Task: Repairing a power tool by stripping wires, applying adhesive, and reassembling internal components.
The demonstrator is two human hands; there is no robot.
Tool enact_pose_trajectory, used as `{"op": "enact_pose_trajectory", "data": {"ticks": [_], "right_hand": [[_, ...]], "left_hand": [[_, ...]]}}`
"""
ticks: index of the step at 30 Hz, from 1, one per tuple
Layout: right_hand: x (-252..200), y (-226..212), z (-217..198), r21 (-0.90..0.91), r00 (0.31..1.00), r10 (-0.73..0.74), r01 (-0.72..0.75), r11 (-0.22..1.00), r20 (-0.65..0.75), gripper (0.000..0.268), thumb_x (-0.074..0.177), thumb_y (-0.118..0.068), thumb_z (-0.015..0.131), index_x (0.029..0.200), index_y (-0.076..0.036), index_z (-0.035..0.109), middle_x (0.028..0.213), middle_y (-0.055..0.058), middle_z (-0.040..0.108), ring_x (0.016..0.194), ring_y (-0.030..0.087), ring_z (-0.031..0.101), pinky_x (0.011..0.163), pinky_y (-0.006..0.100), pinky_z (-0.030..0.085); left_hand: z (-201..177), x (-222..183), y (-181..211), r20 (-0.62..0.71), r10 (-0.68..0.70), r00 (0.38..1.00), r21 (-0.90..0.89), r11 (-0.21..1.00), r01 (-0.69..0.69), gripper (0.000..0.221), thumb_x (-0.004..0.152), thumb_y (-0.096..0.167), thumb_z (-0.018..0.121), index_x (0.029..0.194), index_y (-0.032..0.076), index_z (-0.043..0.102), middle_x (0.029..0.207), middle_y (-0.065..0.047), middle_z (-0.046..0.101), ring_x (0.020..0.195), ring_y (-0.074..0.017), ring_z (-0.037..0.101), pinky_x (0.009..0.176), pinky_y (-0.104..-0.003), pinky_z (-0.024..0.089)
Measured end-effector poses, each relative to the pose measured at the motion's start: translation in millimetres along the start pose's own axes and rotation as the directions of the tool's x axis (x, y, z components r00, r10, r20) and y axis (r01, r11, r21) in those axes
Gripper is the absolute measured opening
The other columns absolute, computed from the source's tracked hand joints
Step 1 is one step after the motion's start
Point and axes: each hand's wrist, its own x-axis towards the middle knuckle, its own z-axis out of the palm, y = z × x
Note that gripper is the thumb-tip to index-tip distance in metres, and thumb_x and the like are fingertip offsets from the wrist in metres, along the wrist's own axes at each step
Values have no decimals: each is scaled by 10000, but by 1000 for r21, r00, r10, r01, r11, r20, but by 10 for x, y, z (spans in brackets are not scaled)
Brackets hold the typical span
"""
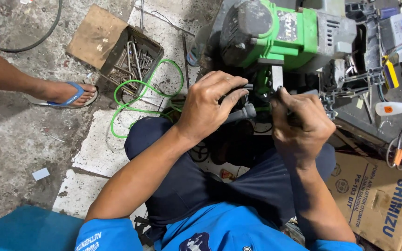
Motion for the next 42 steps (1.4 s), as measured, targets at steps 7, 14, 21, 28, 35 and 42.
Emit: {"op": "enact_pose_trajectory", "data": {"ticks": [7, 14, 21, 28, 35, 42], "right_hand": [[51, -68, -16, 2, 1000, -12, 12, 1000, -28, 72, 938, 120, 847, 969, 70, 805, 804, 181, 747, 765, 356, 719, 686, 422, 567], [50, -43, -25, 78, 998, 7, -3, 997, -60, 81, 915, 111, 850, 957, 61, 802, 791, 185, 743, 753, 360, 714, 682, 419, 565], [117, -82, -99, 118, 997, 18, -9, 993, -79, 106, 886, 128, 821, 945, 41, 807, 777, 171, 743, 717, 342, 707, 678, 402, 564], [111, -84, -100, 106, 999, 0, 6, 994, -52, 112, 881, 143, 803, 950, 53, 800, 779, 190, 750, 725, 369, 719, 687, 438, 570], [86, -56, -88, 100, 998, -10, 16, 995, -54, 119, 901, 138, 792, 964, 38, 796, 778, 181, 743, 736, 375, 711, 685, 436, 565], [31, -3, -55, 34, 999, -27, 29, 999, -43, 128, 908, 107, 809, 995, 15, 801, 783, 153, 740, 763, 354, 713, 706, 434, 576]], "left_hand": [[70, 0, 49, -1, -29, 1000, -63, 998, 29, 127, 956, 114, 760, 1080, 93, 776, 925, -128, 748, 885, -345, 756, 759, -412, 608], [40, 88, 100, 42, -43, 998, -99, 994, 47, 151, 927, 67, 783, 1076, 46, 772, 851, -159, 733, 768, -302, 731, 687, -383, 573], [69, 127, 91, 90, -45, 995, -61, 997, 51, 130, 916, 120, 812, 1043, 93, 802, 838, -105, 738, 730, -192, 703, 665, -338, 557], [72, 149, 161, 100, -15, 995, 15, 1000, 13, 124, 914, 82, 811, 1037, 84, 806, 817, -115, 733, 713, -260, 730, 634, -351, 551], [129, 120, 126, 50, -2, 999, 31, 1000, 1, 93, 927, 112, 809, 1019, 105, 814, 804, -101, 726, 714, -254, 737, 622, -332, 549], [90, 114, 200, 79, 45, 996, 122, 991, -55, 94, 956, 89, 766, 1033, 48, 799, 817, -147, 721, 757, -363, 737, 659, -386, 566]]}}
